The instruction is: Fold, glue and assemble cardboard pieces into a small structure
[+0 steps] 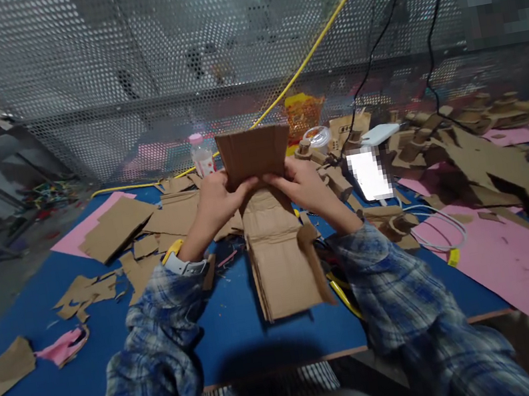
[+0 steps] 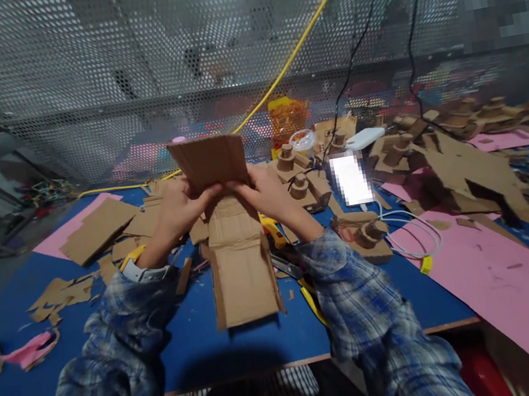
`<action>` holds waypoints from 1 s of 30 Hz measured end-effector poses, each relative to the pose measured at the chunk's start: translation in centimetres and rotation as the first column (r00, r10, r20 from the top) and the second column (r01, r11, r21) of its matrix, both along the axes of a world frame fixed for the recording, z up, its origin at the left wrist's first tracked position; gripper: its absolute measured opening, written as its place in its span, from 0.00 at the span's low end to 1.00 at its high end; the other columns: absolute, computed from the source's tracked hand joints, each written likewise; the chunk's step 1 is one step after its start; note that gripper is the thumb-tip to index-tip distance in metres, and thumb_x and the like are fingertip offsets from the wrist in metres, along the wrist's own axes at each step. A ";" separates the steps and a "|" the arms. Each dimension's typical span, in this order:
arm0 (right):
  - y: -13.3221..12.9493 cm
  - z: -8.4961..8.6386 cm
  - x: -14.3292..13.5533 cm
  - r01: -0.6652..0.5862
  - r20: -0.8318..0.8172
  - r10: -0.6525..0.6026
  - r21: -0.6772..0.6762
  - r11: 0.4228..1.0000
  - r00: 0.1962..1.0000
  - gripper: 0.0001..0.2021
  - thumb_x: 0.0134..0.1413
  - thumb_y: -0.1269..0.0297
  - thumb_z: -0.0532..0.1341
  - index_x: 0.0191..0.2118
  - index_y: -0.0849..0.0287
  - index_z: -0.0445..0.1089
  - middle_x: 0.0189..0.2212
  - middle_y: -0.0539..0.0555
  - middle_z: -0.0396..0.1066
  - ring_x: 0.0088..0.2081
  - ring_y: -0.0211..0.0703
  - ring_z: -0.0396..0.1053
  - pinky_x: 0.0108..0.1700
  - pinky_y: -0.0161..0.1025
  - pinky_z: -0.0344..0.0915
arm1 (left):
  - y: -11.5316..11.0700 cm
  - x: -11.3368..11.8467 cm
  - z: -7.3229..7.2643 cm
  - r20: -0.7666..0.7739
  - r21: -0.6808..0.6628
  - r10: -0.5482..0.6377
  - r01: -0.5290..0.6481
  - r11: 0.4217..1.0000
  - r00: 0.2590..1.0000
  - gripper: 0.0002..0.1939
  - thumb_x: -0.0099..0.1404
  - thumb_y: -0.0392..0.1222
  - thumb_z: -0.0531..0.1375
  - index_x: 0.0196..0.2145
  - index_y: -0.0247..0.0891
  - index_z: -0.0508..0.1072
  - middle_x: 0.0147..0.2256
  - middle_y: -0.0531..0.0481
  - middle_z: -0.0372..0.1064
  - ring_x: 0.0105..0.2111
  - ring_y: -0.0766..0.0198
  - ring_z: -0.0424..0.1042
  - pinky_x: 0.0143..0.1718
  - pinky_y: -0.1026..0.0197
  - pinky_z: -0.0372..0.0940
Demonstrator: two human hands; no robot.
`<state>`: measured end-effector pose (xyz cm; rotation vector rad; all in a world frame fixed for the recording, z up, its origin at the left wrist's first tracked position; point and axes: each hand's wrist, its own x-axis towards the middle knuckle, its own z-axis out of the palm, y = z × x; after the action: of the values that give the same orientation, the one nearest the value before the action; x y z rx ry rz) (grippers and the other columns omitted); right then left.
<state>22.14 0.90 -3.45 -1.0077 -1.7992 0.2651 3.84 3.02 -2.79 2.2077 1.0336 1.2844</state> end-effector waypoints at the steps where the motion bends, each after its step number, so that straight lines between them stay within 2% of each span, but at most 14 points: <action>1: -0.1 0.0 0.0 0.015 0.020 -0.015 0.007 1.000 1.000 0.11 0.52 0.59 0.58 0.35 0.61 0.71 0.27 0.51 0.72 0.29 0.41 0.66 0.31 0.37 0.60 | -0.3 -0.1 0.3 -0.029 0.019 0.033 -0.033 0.999 0.999 0.14 0.54 0.46 0.61 0.30 0.30 0.74 0.26 0.48 0.72 0.26 0.63 0.67 0.27 0.63 0.63; 4: -0.3 -0.2 -0.3 0.129 0.060 -0.133 0.068 0.989 0.989 0.12 0.52 0.57 0.59 0.28 0.60 0.70 0.21 0.50 0.69 0.25 0.39 0.63 0.27 0.35 0.54 | -1.0 -0.1 0.8 -0.054 0.049 0.112 -0.110 0.993 0.992 0.12 0.54 0.43 0.61 0.31 0.29 0.75 0.26 0.48 0.72 0.25 0.63 0.67 0.26 0.63 0.61; 7: -0.7 -0.6 -0.8 0.216 0.098 -0.227 0.112 0.970 0.969 0.13 0.53 0.55 0.58 0.26 0.60 0.69 0.19 0.50 0.67 0.22 0.38 0.60 0.25 0.35 0.50 | -1.6 0.5 0.7 -0.090 0.052 0.199 -0.195 0.979 0.976 0.09 0.55 0.42 0.60 0.26 0.31 0.74 0.23 0.49 0.70 0.23 0.64 0.65 0.24 0.63 0.58; 11: -1.1 -0.7 -1.5 0.319 0.179 -0.347 0.169 0.933 0.921 0.18 0.54 0.55 0.57 0.19 0.58 0.62 0.15 0.50 0.61 0.19 0.38 0.57 0.25 0.37 0.47 | -2.4 1.1 0.3 -0.213 0.105 0.391 -0.377 0.920 0.896 0.19 0.59 0.51 0.58 0.19 0.34 0.69 0.17 0.48 0.64 0.20 0.62 0.64 0.25 0.61 0.57; 13: -1.3 -0.7 -1.7 0.328 0.213 -0.363 0.180 0.927 0.907 0.18 0.55 0.56 0.56 0.18 0.58 0.61 0.15 0.51 0.60 0.19 0.39 0.58 0.25 0.37 0.47 | -2.6 1.3 0.3 -0.272 0.137 0.409 -0.385 0.913 0.871 0.21 0.62 0.53 0.56 0.20 0.34 0.69 0.18 0.45 0.65 0.22 0.59 0.67 0.26 0.60 0.58; 16: -1.5 -0.7 -1.8 0.304 0.252 -0.336 0.160 0.939 0.908 0.15 0.57 0.57 0.53 0.23 0.59 0.64 0.18 0.53 0.63 0.22 0.43 0.62 0.27 0.38 0.51 | -2.7 1.5 0.2 -0.311 0.201 0.416 -0.369 0.907 0.854 0.21 0.65 0.52 0.52 0.26 0.32 0.70 0.21 0.41 0.68 0.25 0.56 0.69 0.28 0.59 0.59; 19: -1.6 -0.7 -2.0 0.342 0.306 -0.379 0.170 0.924 0.873 0.16 0.60 0.57 0.50 0.28 0.61 0.66 0.21 0.57 0.65 0.24 0.47 0.64 0.28 0.40 0.55 | -3.0 1.8 -0.1 -0.326 0.260 0.444 -0.373 0.891 0.835 0.21 0.68 0.50 0.47 0.30 0.31 0.70 0.24 0.39 0.69 0.27 0.55 0.70 0.30 0.58 0.60; 22: -1.8 -0.7 -1.9 0.375 0.317 -0.419 0.193 0.907 0.851 0.17 0.60 0.56 0.49 0.30 0.63 0.66 0.21 0.58 0.66 0.24 0.47 0.64 0.28 0.41 0.56 | -3.3 2.0 -0.3 -0.315 0.297 0.442 -0.356 0.886 0.840 0.21 0.69 0.49 0.45 0.31 0.31 0.69 0.25 0.39 0.69 0.28 0.55 0.70 0.31 0.58 0.60; 24: -1.8 -0.5 -1.7 0.309 0.247 -0.347 0.181 0.934 0.905 0.16 0.60 0.56 0.50 0.30 0.61 0.66 0.21 0.57 0.67 0.25 0.45 0.65 0.29 0.40 0.59 | -3.4 1.8 -0.2 -0.271 0.307 0.415 -0.331 0.892 0.868 0.21 0.69 0.49 0.44 0.32 0.32 0.68 0.25 0.41 0.68 0.28 0.56 0.70 0.32 0.58 0.61; 27: -1.9 0.1 -1.3 0.048 0.035 -0.051 0.082 0.996 0.998 0.15 0.59 0.54 0.52 0.33 0.60 0.67 0.27 0.54 0.71 0.30 0.43 0.68 0.34 0.39 0.64 | -3.4 1.0 0.4 -0.159 0.270 0.290 -0.241 0.932 0.944 0.22 0.69 0.53 0.44 0.33 0.33 0.67 0.27 0.44 0.68 0.30 0.58 0.69 0.35 0.58 0.61; 28: -1.9 0.4 -1.1 -0.062 -0.054 0.064 0.035 0.997 0.996 0.15 0.59 0.53 0.53 0.35 0.59 0.68 0.30 0.54 0.72 0.33 0.42 0.69 0.36 0.39 0.65 | -3.3 0.7 0.7 -0.112 0.256 0.229 -0.194 0.947 0.967 0.22 0.69 0.54 0.44 0.33 0.34 0.67 0.28 0.45 0.68 0.31 0.59 0.69 0.35 0.59 0.61; 30: -2.1 0.7 -0.9 -0.262 -0.232 0.243 -0.057 0.963 0.942 0.16 0.56 0.50 0.56 0.39 0.58 0.68 0.34 0.53 0.73 0.36 0.41 0.70 0.39 0.40 0.68 | -3.4 0.3 1.4 -0.025 0.231 0.102 -0.094 0.968 0.994 0.23 0.68 0.57 0.44 0.33 0.36 0.67 0.29 0.47 0.69 0.32 0.61 0.69 0.35 0.59 0.62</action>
<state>21.20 -1.16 -2.70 -0.7702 -1.7193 0.5980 4.14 -0.35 -1.41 2.3836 1.0668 1.4783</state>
